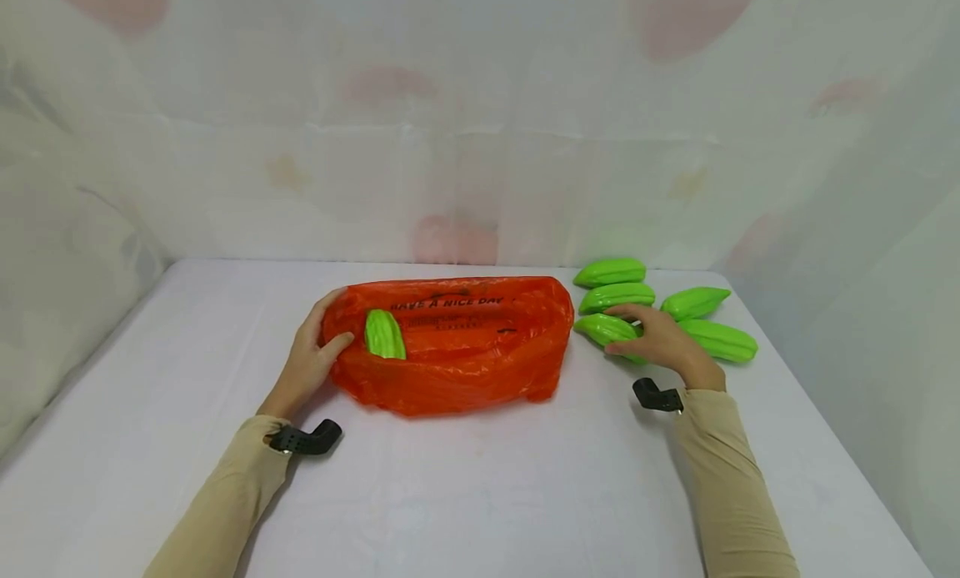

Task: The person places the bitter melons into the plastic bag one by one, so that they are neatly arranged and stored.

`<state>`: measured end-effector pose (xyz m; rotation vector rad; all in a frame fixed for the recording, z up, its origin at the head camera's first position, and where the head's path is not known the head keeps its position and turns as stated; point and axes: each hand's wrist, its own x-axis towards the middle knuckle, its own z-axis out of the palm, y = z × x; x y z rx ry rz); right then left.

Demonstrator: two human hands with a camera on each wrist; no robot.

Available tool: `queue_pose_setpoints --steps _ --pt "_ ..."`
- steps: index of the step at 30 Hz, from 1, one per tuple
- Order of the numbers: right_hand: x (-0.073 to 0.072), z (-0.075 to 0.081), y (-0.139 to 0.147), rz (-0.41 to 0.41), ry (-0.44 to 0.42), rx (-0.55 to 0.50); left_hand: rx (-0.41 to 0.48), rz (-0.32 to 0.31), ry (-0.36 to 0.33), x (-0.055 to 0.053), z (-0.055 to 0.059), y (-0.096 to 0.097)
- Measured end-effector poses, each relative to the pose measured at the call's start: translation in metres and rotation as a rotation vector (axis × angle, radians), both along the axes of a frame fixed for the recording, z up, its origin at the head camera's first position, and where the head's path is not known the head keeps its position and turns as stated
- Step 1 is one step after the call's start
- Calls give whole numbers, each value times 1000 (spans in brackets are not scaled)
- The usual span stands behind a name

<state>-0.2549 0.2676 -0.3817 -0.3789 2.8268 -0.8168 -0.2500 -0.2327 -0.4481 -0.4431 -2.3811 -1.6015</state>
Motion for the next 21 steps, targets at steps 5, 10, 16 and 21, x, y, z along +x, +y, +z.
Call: queue_pose_setpoints --steps 5,10,16,21 --pt "1 1 -1 2 -10 -3 -9 -2 -20 1 2 0" --pt "1 0 -2 -5 -16 2 -7 -5 -20 2 2 -1" --pt "1 0 -2 0 -2 14 -4 -11 -34 2 3 1" --pt "0 0 0 2 1 24 -11 -12 -46 1 4 1"
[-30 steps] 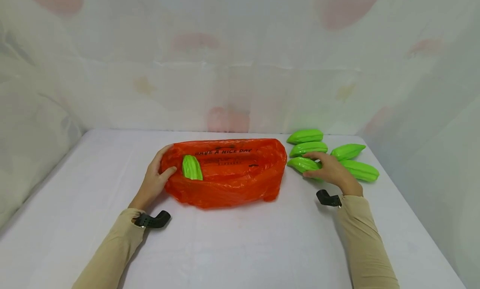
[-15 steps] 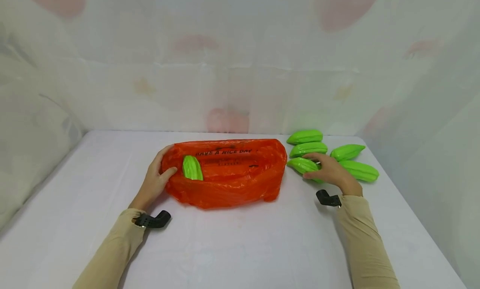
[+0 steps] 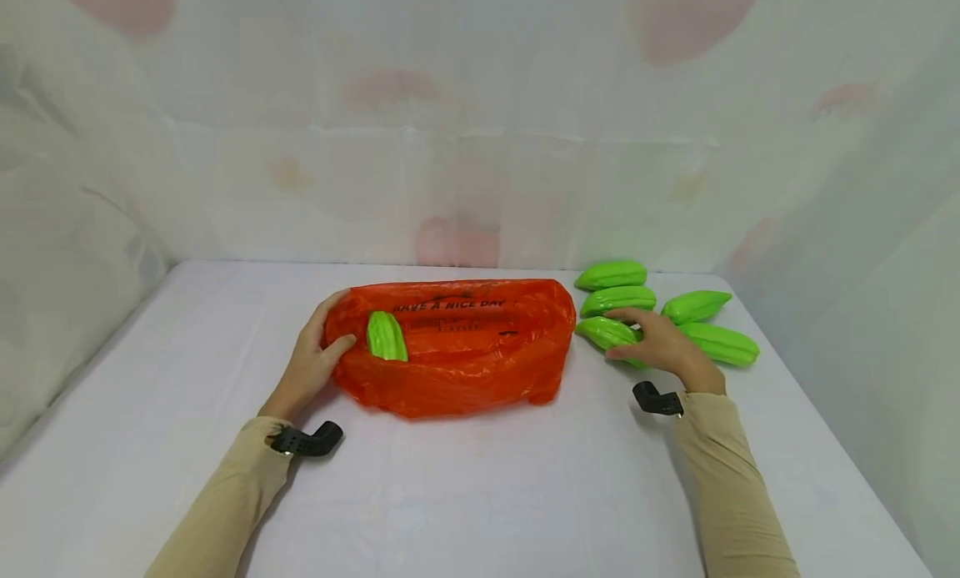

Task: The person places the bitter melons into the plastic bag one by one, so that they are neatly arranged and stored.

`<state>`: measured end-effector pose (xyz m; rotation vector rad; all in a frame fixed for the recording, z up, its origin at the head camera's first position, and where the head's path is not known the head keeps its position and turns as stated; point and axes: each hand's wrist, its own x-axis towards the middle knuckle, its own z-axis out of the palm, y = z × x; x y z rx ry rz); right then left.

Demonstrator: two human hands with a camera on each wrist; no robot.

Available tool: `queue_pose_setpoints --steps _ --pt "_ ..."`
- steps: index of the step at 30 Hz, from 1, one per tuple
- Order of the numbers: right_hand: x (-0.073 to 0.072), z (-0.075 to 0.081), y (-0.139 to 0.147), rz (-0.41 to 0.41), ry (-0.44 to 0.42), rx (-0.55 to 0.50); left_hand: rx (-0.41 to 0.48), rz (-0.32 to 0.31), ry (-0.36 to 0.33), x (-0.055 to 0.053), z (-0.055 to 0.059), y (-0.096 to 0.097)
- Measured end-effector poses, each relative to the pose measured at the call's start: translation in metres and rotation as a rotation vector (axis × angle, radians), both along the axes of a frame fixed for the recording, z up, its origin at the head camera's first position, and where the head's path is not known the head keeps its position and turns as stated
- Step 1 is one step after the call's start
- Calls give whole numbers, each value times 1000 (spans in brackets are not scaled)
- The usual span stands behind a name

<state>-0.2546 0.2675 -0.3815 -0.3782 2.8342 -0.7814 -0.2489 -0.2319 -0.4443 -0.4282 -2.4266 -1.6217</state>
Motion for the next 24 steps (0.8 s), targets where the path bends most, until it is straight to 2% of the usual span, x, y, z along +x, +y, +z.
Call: queue_pose_setpoints --steps 9,16,24 --pt "3 5 3 -5 12 -19 6 -8 14 -1 0 0" --pt "7 15 4 -24 28 -20 9 -6 -12 0 -2 0" --pt "7 20 2 -36 27 -6 1 7 -17 1 -1 0"
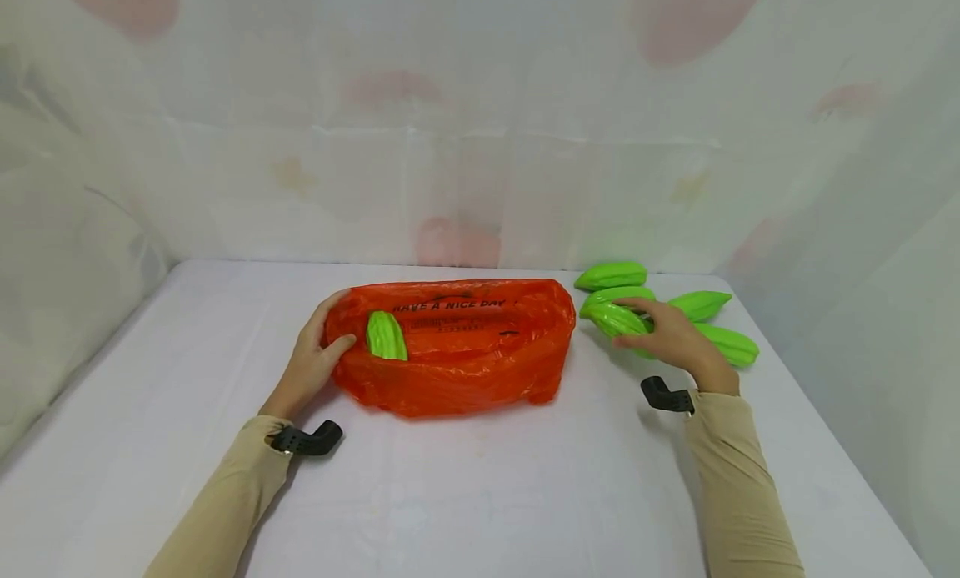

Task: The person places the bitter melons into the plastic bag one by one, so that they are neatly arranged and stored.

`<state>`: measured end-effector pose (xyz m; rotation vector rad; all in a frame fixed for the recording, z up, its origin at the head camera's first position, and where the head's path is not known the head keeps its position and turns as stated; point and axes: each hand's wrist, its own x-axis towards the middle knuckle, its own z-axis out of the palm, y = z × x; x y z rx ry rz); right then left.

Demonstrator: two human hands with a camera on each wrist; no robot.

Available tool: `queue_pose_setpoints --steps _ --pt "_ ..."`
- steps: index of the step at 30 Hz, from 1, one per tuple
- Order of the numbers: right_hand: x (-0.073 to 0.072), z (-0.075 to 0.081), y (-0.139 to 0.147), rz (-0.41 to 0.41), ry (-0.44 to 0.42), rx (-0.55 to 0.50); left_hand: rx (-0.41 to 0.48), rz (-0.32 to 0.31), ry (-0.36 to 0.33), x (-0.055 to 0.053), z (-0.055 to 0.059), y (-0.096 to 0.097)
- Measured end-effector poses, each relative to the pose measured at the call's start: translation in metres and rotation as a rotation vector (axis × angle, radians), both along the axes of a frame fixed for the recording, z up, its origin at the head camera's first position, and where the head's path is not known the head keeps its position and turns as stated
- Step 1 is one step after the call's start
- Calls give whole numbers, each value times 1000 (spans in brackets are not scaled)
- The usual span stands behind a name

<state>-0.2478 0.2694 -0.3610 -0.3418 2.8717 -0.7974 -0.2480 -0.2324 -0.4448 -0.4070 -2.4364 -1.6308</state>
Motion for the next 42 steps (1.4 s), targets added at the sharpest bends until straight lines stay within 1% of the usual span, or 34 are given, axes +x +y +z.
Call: queue_pose_setpoints --steps 9,22,30,38,42 --pt "1 6 -1 -12 38 -44 8 -11 27 0 -1 0" --pt "3 11 -3 -34 49 -66 -8 -3 17 -1 -2 0" --pt "8 18 -9 -29 74 -71 -15 -2 8 -1 -2 -1" --pt "10 21 -13 -15 103 -76 -4 -4 33 0 -1 0" --pt "13 25 -17 -9 106 -95 -3 -5 29 0 -1 0"
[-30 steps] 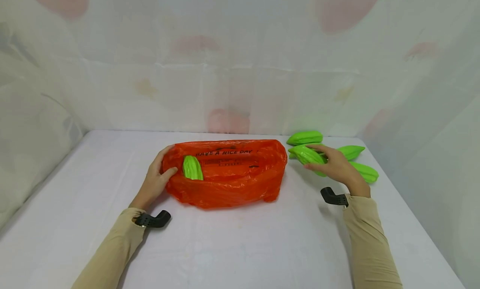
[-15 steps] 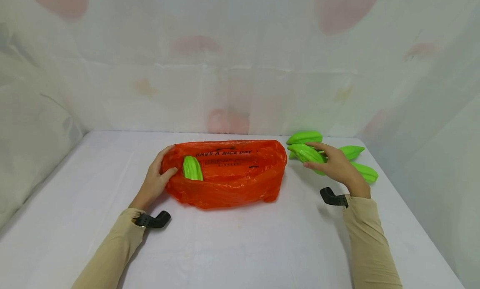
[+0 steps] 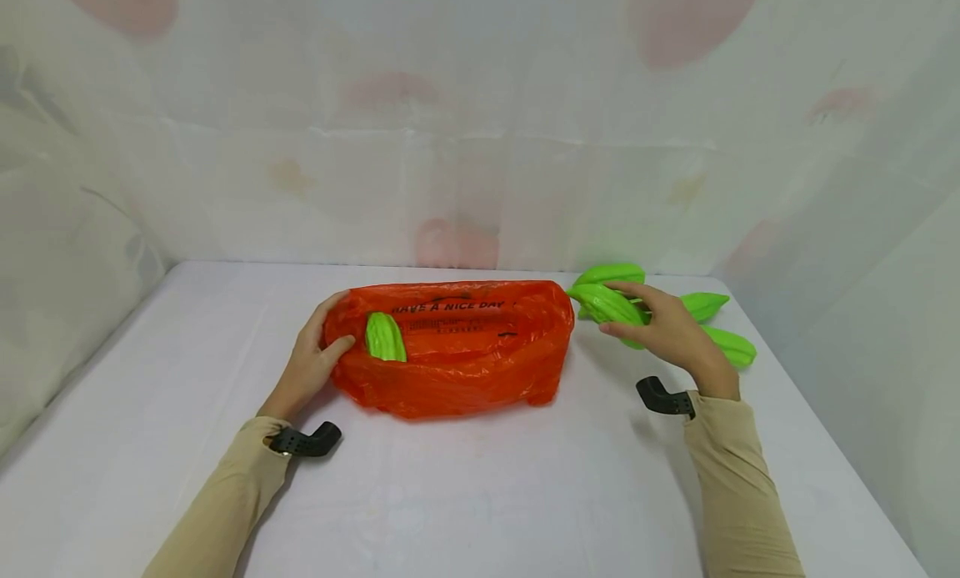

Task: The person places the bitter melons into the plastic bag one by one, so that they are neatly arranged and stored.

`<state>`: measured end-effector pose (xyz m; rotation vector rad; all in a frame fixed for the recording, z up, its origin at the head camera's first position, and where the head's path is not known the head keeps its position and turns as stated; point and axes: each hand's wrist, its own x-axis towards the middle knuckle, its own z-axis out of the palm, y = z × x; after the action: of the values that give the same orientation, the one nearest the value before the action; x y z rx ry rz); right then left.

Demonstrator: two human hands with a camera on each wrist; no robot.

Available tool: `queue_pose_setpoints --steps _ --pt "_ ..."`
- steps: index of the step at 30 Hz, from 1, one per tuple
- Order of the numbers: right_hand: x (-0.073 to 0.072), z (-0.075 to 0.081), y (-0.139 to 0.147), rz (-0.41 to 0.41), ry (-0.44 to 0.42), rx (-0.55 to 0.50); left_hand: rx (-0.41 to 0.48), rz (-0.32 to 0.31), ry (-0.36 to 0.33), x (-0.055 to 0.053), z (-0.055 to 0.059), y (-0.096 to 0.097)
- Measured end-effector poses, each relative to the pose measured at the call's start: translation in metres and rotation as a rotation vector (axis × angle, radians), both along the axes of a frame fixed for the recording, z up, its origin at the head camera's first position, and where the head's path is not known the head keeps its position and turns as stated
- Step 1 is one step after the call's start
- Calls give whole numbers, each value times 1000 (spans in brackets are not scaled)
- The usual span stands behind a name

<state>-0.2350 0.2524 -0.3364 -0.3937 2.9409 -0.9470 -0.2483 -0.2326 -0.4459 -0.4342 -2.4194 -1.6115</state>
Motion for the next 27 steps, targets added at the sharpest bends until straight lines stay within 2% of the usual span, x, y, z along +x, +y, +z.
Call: queue_pose_setpoints --steps 8,27 --pt "3 6 -8 10 -3 -8 -1 -2 -11 0 0 0" --pt "7 9 -23 49 20 -62 -20 6 -18 -1 -1 -1"
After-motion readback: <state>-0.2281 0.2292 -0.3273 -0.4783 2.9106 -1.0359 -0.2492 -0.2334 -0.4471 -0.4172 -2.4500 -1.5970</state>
